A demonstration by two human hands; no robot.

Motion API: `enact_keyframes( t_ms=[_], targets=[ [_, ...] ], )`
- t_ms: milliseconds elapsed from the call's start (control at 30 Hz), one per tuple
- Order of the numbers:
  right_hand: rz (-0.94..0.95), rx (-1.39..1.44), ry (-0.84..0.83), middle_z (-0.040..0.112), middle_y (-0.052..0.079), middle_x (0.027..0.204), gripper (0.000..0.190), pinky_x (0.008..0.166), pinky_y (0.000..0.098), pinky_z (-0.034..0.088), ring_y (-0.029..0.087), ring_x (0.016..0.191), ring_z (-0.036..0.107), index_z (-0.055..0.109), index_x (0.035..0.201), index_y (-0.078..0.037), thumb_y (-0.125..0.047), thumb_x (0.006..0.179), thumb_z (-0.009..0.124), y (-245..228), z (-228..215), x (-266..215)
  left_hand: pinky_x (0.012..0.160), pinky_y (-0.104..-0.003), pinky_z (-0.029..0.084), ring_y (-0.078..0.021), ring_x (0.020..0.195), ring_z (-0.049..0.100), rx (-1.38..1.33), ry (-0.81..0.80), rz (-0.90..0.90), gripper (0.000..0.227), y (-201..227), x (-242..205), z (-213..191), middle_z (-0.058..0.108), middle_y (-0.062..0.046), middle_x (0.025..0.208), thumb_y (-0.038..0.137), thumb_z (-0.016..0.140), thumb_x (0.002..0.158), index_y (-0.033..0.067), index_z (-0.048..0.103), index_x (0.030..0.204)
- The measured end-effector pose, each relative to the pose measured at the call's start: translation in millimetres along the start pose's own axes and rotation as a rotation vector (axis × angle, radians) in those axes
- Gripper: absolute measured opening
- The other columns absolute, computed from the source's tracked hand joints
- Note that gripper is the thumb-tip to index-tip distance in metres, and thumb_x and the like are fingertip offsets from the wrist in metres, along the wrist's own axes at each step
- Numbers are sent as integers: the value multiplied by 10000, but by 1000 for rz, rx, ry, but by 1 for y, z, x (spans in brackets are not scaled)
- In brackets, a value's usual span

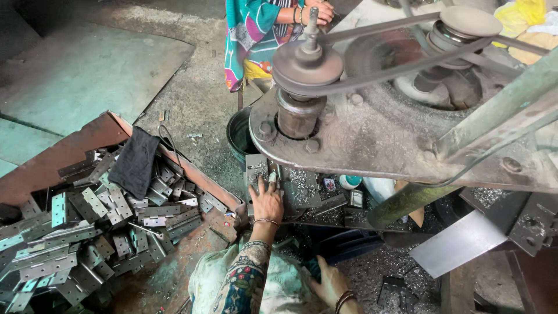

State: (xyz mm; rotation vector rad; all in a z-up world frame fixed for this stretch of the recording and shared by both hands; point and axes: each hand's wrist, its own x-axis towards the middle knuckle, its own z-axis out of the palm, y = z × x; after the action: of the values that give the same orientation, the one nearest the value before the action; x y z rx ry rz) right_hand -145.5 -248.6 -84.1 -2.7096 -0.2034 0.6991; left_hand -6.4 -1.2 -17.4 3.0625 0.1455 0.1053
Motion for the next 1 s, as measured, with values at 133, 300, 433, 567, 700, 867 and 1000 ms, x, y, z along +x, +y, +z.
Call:
enact_keyframes(
  t_ms=[133, 300, 433, 567, 700, 867, 1000],
  targets=[
    [-22, 92, 75, 756, 189, 988, 789, 745, 444, 605, 353, 868, 753, 306, 1559, -175, -283, 877, 688, 23, 47, 10, 1153, -719, 157, -378, 1504, 218, 9, 79, 20, 434, 0, 3, 1, 516, -41, 1478, 282, 426, 1008, 136, 643, 1354],
    [-19, 79, 20, 761, 191, 995, 824, 741, 449, 608, 366, 875, 750, 279, 1542, -148, -275, 863, 729, 39, 66, 21, 1173, -706, 149, -378, 1523, 218, -7, 0, 36, 422, -3, -8, 0, 502, -34, 1500, 297, 431, 1012, 153, 638, 1351],
    [8, 34, -15, 765, 147, 1021, 887, 707, 394, 669, 302, 846, 794, 259, 1555, -143, -282, 814, 727, 26, 26, 9, 1139, -652, 239, -400, 1441, 331, -245, 236, 109, 428, -18, -30, -11, 551, -53, 1445, 318, 538, 972, 98, 649, 1323],
    [11, -127, -18, 768, 145, 1066, 795, 758, 425, 658, 331, 904, 790, 329, 1545, -192, -443, 872, 668, -3, -28, -5, 1166, -534, 353, -370, 1408, 445, -354, 472, 167, 353, -65, -85, -20, 598, -75, 1409, 223, 645, 953, 88, 661, 1278],
    [-77, -195, 78, 753, 210, 1076, 776, 843, 505, 610, 418, 988, 737, 418, 1486, -210, -498, 830, 716, -27, -57, -6, 1092, -516, 372, -366, 1330, 469, -362, 561, 41, 512, -129, -123, -21, 602, -120, 1388, 146, 686, 785, 69, 669, 1291],
    [-55, -240, 89, 762, 237, 1011, 811, 861, 540, 603, 441, 966, 737, 415, 1506, -288, -497, 791, 736, -6, -44, 11, 1109, -502, 385, -337, 1376, 447, -141, 208, -281, 385, -212, -153, 42, 592, -90, 1396, 96, 638, 818, 98, 669, 1202],
    [-118, -215, 139, 764, 245, 963, 868, 869, 512, 621, 422, 940, 756, 433, 1486, -304, -505, 718, 784, 29, -24, 37, 1102, -591, 341, -332, 1382, 420, 34, 65, -305, 419, -251, -146, 101, 555, -108, 1415, 129, 591, 860, 85, 624, 1276]
  ],
)
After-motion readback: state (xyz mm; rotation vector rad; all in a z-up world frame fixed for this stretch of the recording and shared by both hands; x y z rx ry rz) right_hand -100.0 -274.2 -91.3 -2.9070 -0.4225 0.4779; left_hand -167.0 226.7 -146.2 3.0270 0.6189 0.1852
